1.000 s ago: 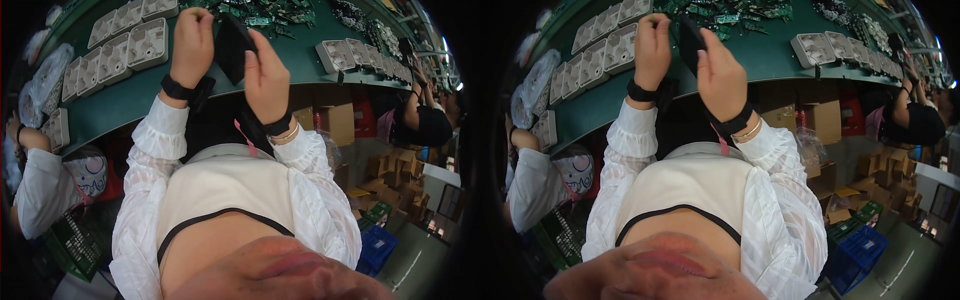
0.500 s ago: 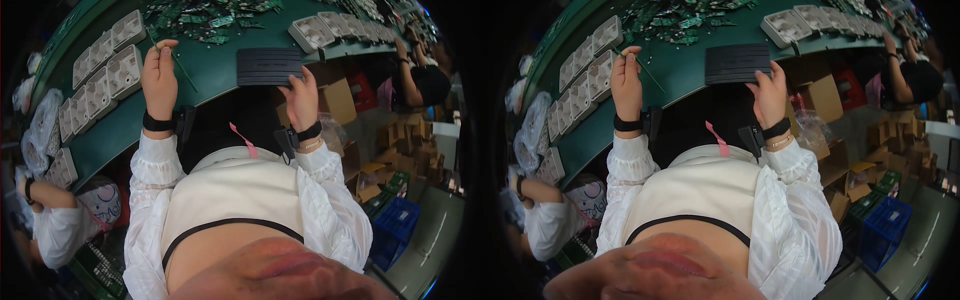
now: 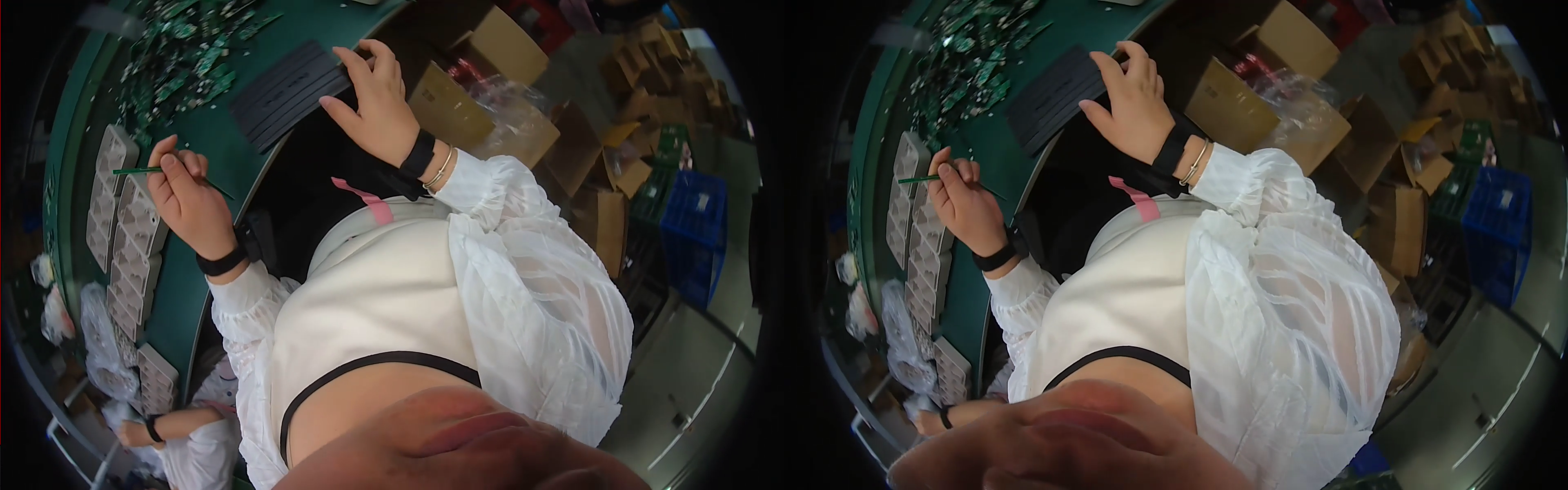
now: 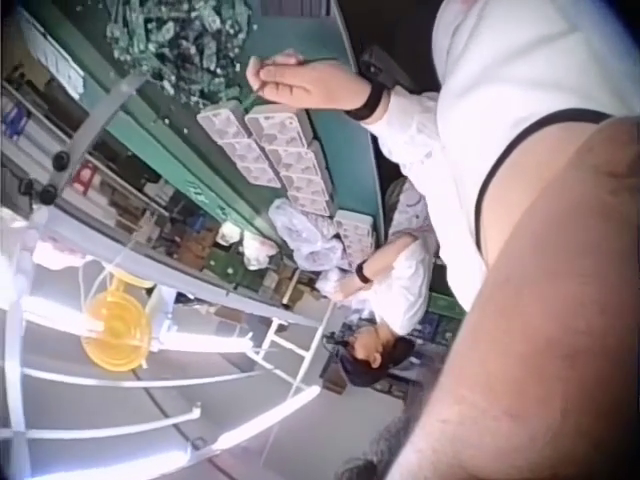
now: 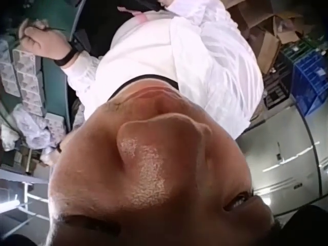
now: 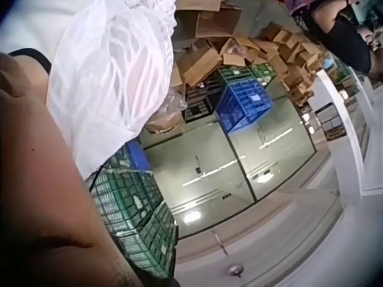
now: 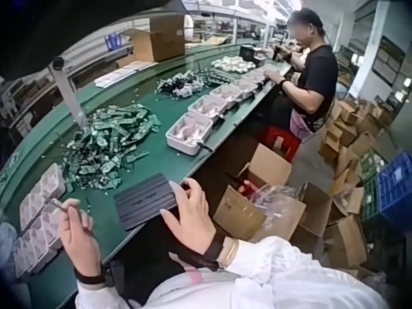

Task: Assemble electronic components and inspect circuit boards on a factory production line.

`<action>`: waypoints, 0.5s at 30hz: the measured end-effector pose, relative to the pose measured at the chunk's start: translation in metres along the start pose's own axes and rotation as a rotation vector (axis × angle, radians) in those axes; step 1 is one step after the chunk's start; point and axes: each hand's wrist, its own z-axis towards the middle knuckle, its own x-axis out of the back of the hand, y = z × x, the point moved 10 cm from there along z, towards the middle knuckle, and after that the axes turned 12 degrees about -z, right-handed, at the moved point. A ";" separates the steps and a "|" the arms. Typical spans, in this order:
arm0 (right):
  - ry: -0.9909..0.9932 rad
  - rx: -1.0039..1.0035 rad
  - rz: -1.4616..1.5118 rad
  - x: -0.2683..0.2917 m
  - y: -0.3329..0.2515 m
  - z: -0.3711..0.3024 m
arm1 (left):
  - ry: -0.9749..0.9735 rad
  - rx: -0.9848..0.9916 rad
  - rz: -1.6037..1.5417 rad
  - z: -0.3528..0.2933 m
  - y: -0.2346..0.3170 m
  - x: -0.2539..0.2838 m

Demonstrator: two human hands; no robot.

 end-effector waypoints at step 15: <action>-0.631 -0.061 0.872 -0.027 -0.039 -0.045 | -0.354 0.230 -0.032 -0.059 -0.029 -0.129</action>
